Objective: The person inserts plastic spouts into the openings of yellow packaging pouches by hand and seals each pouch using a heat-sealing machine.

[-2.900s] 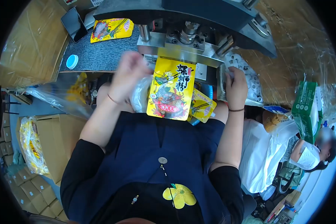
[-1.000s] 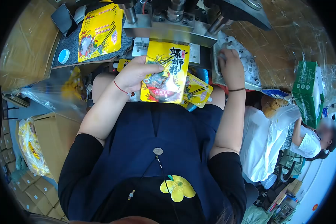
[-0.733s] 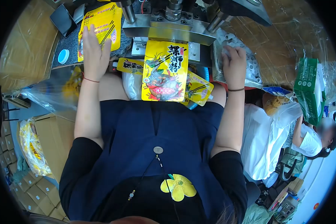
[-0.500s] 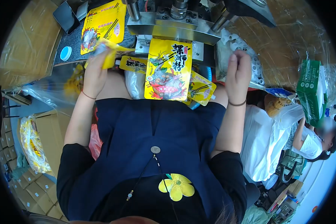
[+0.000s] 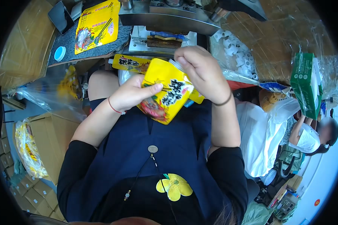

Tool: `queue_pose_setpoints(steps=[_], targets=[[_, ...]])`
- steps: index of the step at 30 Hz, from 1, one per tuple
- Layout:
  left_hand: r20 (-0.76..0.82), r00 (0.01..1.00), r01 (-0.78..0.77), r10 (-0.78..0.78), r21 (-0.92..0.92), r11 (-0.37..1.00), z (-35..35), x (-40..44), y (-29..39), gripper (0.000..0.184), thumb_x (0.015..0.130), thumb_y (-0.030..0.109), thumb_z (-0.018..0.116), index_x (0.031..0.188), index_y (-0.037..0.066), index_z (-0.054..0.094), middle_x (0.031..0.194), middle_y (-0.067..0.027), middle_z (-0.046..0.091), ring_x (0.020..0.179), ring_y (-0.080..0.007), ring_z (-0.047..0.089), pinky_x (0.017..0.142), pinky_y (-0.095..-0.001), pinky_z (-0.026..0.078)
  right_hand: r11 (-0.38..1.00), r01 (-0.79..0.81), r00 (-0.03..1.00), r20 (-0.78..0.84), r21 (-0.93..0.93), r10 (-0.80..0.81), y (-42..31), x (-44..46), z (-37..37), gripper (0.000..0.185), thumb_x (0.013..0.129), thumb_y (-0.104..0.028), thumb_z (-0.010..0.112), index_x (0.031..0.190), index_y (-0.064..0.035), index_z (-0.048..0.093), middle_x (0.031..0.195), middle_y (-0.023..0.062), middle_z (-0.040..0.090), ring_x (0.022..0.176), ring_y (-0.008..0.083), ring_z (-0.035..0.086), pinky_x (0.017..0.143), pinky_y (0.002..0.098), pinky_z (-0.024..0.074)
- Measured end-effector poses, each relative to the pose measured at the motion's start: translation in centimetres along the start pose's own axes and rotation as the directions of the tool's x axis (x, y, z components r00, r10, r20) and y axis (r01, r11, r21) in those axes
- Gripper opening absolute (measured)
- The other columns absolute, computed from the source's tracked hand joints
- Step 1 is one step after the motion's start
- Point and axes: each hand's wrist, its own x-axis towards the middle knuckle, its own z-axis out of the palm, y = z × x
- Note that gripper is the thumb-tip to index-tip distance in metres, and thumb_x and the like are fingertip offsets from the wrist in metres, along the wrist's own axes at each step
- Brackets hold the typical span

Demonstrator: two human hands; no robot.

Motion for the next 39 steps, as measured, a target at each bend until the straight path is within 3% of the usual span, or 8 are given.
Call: queue_pose_setpoints(steps=[6,13,16,22,26,31,34,39], targets=[[-0.012,1.000,0.024,-0.023,0.143,0.989,0.6,1.8,-2.4,0.038,0.099,0.029,0.070,0.118,-0.004,0.069,0.104,-0.0072,0.076,0.093,-0.0102,0.069,0.086,-0.0288,0.054,0.970,-0.146,0.966,-0.183,0.197,0.182,0.1,-0.8,-1.1,0.017,0.091,-0.011,0.074,0.103,-0.0013,0.068,0.089,0.0132,0.067,0.074,0.0215,0.066,0.067,0.0304,0.0516],[0.069,0.988,0.152,-0.140,-0.224,0.963,1.7,1.6,-0.9,0.036,0.102,0.026,0.065,0.125,-0.002,0.063,0.116,-0.0073,0.072,0.106,-0.0122,0.067,0.095,-0.0302,0.053,0.996,-0.031,0.998,0.052,-0.078,0.035,0.8,-0.6,-1.3,0.012,0.097,-0.012,0.063,0.100,-0.0013,0.066,0.091,0.0136,0.067,0.084,0.0308,0.066,0.078,0.0365,0.0520],[0.021,0.992,0.117,-0.125,0.227,0.967,1.1,2.0,-0.9,0.037,0.102,0.026,0.066,0.126,-0.001,0.063,0.116,-0.0073,0.072,0.106,-0.0127,0.067,0.096,-0.0304,0.053,0.970,-0.220,0.969,-0.091,0.099,0.229,0.0,-0.3,-1.6,0.011,0.096,-0.011,0.066,0.098,-0.0010,0.067,0.091,0.0137,0.067,0.081,0.0301,0.066,0.075,0.0356,0.0523],[0.042,0.991,0.127,-0.127,-0.020,0.992,1.6,1.7,-0.5,0.040,0.100,0.024,0.069,0.130,-0.002,0.061,0.121,-0.0085,0.071,0.108,-0.0137,0.067,0.097,-0.0307,0.053,0.981,-0.019,0.999,0.037,-0.193,0.027,1.0,0.2,-1.8,0.013,0.098,-0.013,0.062,0.100,-0.0004,0.066,0.091,0.0135,0.068,0.086,0.0305,0.066,0.078,0.0367,0.0518],[0.122,0.983,0.162,-0.138,-0.223,0.961,1.8,1.8,-0.9,0.038,0.099,0.017,0.069,0.131,-0.001,0.061,0.123,-0.0093,0.070,0.108,-0.0150,0.067,0.098,-0.0318,0.053,0.991,-0.110,0.975,0.200,0.077,0.092,1.0,-0.1,-1.8,0.017,0.099,-0.018,0.060,0.104,-0.0031,0.066,0.100,0.0171,0.068,0.093,0.0349,0.066,0.082,0.0409,0.0525],[0.117,0.986,0.142,-0.118,-0.225,0.964,0.0,2.2,-0.5,0.038,0.094,0.003,0.067,0.131,-0.002,0.060,0.125,-0.0099,0.069,0.109,-0.0167,0.068,0.097,-0.0335,0.054,0.660,-0.327,0.943,-0.279,-0.676,0.181,6.9,-2.2,-4.9,0.022,0.098,-0.022,0.060,0.113,-0.0082,0.067,0.111,0.0202,0.066,0.101,0.0397,0.066,0.084,0.0457,0.0545],[-0.021,0.998,0.049,-0.058,-0.298,0.953,-2.3,3.7,0.4,0.037,0.088,-0.001,0.064,0.125,-0.005,0.063,0.119,-0.0127,0.071,0.105,-0.0193,0.070,0.093,-0.0351,0.056,0.425,-0.440,0.868,-0.254,-0.791,0.427,10.8,-3.7,-5.3,0.022,0.095,-0.020,0.063,0.114,-0.0099,0.067,0.111,0.0212,0.065,0.097,0.0415,0.066,0.079,0.0480,0.0542],[-0.039,0.990,0.112,-0.135,-0.351,0.929,-4.5,5.7,2.4,0.035,0.088,-0.002,0.065,0.123,-0.007,0.063,0.115,-0.0148,0.072,0.099,-0.0218,0.072,0.089,-0.0361,0.057,0.700,-0.402,0.915,-0.223,-0.590,0.337,13.1,-4.0,-4.8,0.021,0.090,-0.013,0.067,0.110,-0.0051,0.066,0.104,0.0207,0.064,0.102,0.0425,0.062,0.086,0.0470,0.0510]])
